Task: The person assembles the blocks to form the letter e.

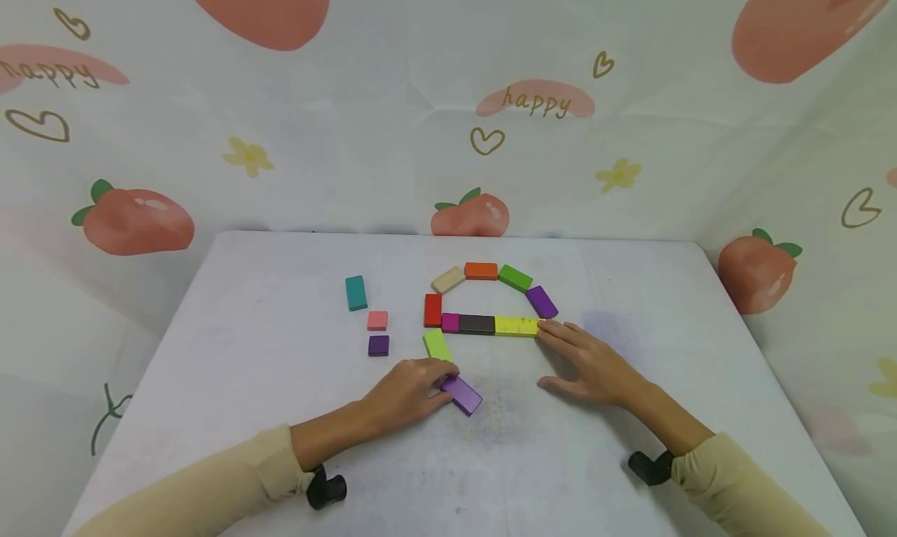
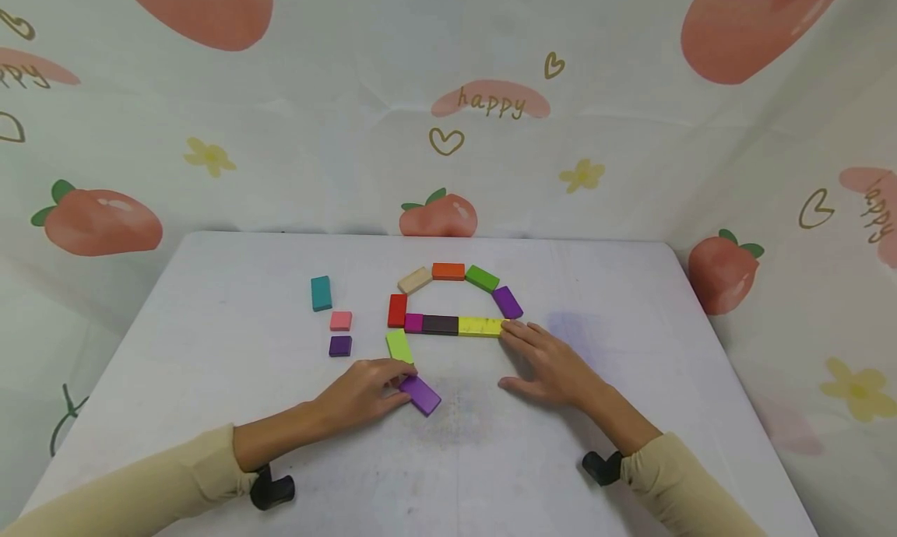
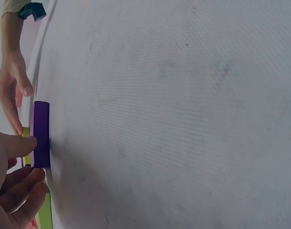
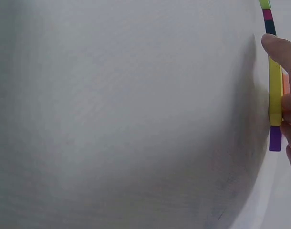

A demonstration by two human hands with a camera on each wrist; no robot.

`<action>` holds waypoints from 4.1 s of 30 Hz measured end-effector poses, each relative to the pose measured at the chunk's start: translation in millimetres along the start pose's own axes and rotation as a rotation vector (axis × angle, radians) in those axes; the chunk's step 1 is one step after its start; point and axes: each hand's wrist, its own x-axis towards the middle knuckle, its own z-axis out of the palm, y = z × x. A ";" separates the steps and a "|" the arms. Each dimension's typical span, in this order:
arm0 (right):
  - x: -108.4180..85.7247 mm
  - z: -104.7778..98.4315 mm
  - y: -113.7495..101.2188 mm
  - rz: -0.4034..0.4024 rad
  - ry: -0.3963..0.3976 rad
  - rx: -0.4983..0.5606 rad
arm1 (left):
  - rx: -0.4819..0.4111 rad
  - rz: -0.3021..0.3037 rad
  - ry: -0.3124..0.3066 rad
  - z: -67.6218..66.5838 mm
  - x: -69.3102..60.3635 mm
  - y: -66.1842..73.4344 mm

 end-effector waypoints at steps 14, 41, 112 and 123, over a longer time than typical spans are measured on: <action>1.6 -1.5 0.4 -0.009 -0.006 -0.005 | 0.099 -0.015 0.052 2.7 9.3 4.9; 0.9 -0.5 -0.1 -0.010 -0.002 -0.021 | 0.127 0.008 -0.006 0.5 22.0 0.8; 2.8 0.0 0.1 -0.035 0.016 -0.009 | 0.163 -0.276 -0.047 -118.3 4.1 -141.1; 3.3 -1.6 -2.5 -0.012 -0.004 -0.006 | 0.298 -0.200 -0.044 -121.1 -7.9 -139.0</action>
